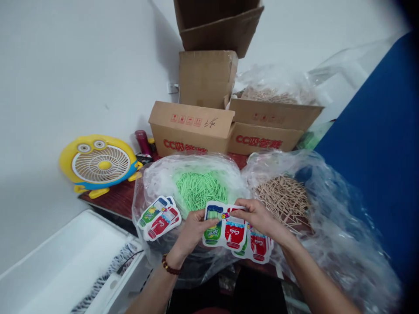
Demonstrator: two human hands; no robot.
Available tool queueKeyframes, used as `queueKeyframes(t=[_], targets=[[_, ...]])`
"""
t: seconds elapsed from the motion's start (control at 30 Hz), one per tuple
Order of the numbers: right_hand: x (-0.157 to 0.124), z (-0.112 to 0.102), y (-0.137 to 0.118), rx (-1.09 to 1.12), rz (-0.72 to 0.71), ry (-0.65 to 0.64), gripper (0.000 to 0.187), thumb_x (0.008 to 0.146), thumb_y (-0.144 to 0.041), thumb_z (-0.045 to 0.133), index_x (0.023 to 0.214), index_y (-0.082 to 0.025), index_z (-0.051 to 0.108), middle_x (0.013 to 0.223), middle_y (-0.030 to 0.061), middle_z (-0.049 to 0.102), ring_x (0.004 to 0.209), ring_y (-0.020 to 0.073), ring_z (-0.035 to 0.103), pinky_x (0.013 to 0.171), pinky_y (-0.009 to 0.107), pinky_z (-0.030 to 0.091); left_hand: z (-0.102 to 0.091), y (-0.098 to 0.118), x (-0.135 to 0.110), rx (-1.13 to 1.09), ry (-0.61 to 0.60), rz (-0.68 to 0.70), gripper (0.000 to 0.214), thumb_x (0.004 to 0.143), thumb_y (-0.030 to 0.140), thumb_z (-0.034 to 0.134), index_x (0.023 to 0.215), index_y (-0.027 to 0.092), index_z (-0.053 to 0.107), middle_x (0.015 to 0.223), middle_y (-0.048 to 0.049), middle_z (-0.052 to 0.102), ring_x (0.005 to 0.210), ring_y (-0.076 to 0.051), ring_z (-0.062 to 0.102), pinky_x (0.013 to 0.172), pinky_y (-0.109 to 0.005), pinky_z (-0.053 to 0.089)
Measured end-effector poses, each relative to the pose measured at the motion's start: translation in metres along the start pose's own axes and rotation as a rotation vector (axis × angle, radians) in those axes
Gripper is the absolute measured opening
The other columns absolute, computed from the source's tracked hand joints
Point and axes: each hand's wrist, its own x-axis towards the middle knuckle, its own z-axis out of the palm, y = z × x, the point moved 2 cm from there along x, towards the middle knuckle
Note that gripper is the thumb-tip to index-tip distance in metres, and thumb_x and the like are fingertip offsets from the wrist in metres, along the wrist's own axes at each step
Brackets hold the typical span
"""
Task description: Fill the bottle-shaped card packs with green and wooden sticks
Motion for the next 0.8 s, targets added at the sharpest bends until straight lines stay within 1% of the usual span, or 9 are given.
queueKeyframes(t=[0.07,0.17,0.3,0.43,0.53,0.6,0.67,0.73,0.8], targets=[[-0.005,-0.003,0.005,0.037,0.003,0.029,0.026,0.08,-0.043,0.062,0.075,-0.018,0.061,0.059,-0.0048,0.056,0.054,0.0107,0.049,0.049,0.021,0.033,0.006,0.0,0.001,0.024,0.008,-0.006,0.029,0.067,0.034,0.078,0.085,0.012,0.074,0.072,-0.0041,0.073,0.062,-0.018,0.065,0.062,-0.028,0.051],[-0.013,-0.008,0.009,0.091,0.007,0.049,0.026,0.078,-0.042,0.063,0.072,-0.017,0.06,0.059,-0.0049,0.055,0.053,0.0101,0.048,0.049,0.021,0.033,0.015,0.0,0.003,0.04,-0.015,-0.048,0.032,0.069,0.037,0.077,0.089,0.013,0.074,0.072,-0.0043,0.074,0.062,-0.019,0.065,0.062,-0.029,0.052],[-0.021,-0.015,0.014,0.151,0.033,0.057,0.024,0.077,-0.041,0.063,0.071,-0.018,0.062,0.057,-0.0054,0.055,0.05,0.0094,0.046,0.047,0.021,0.032,0.021,-0.005,0.005,0.053,-0.021,-0.061,0.034,0.065,0.038,0.079,0.086,0.012,0.074,0.07,-0.0043,0.073,0.061,-0.019,0.065,0.062,-0.03,0.051],[-0.027,-0.022,0.022,0.173,0.037,0.088,0.025,0.077,-0.042,0.064,0.073,-0.017,0.064,0.057,-0.0046,0.058,0.051,0.0106,0.049,0.049,0.022,0.034,0.028,-0.01,0.008,0.033,-0.061,-0.049,0.03,0.068,0.034,0.078,0.087,0.011,0.074,0.074,-0.0055,0.074,0.066,-0.02,0.067,0.067,-0.031,0.052],[-0.031,-0.027,0.027,0.169,0.029,0.115,0.026,0.077,-0.043,0.064,0.072,-0.017,0.064,0.056,-0.0051,0.056,0.05,0.0106,0.048,0.049,0.022,0.033,0.037,-0.008,0.008,0.0,-0.099,-0.066,0.03,0.067,0.027,0.078,0.093,0.012,0.071,0.08,-0.0054,0.074,0.069,-0.019,0.067,0.072,-0.032,0.053],[-0.036,-0.028,0.03,0.175,0.028,0.119,0.025,0.078,-0.042,0.063,0.072,-0.018,0.063,0.056,-0.0052,0.056,0.051,0.0107,0.047,0.049,0.022,0.032,0.046,-0.005,0.007,-0.013,-0.117,-0.111,0.035,0.065,0.024,0.079,0.097,0.014,0.068,0.083,-0.0047,0.074,0.067,-0.018,0.067,0.071,-0.032,0.053],[-0.04,-0.027,0.032,0.179,0.022,0.132,0.024,0.079,-0.041,0.062,0.072,-0.018,0.063,0.058,-0.0049,0.056,0.053,0.0109,0.048,0.05,0.022,0.033,0.054,-0.003,0.007,-0.001,-0.101,-0.14,0.036,0.065,0.025,0.078,0.097,0.016,0.065,0.081,-0.0037,0.074,0.065,-0.017,0.066,0.067,-0.03,0.053],[-0.044,-0.024,0.034,0.179,0.003,0.146,0.023,0.079,-0.04,0.062,0.072,-0.018,0.063,0.059,-0.0046,0.055,0.055,0.011,0.047,0.051,0.022,0.033,0.061,-0.004,0.007,0.037,-0.063,-0.101,0.034,0.067,0.027,0.077,0.096,0.016,0.063,0.082,-0.0028,0.073,0.068,-0.016,0.066,0.066,-0.028,0.052],[-0.047,-0.02,0.035,0.2,-0.022,0.152,0.022,0.079,-0.039,0.063,0.072,-0.018,0.064,0.061,-0.0044,0.055,0.057,0.0111,0.047,0.052,0.021,0.033,0.067,-0.008,0.007,0.095,-0.039,-0.027,0.035,0.068,0.027,0.077,0.099,0.017,0.062,0.088,-0.0026,0.071,0.074,-0.016,0.065,0.069,-0.026,0.052]])
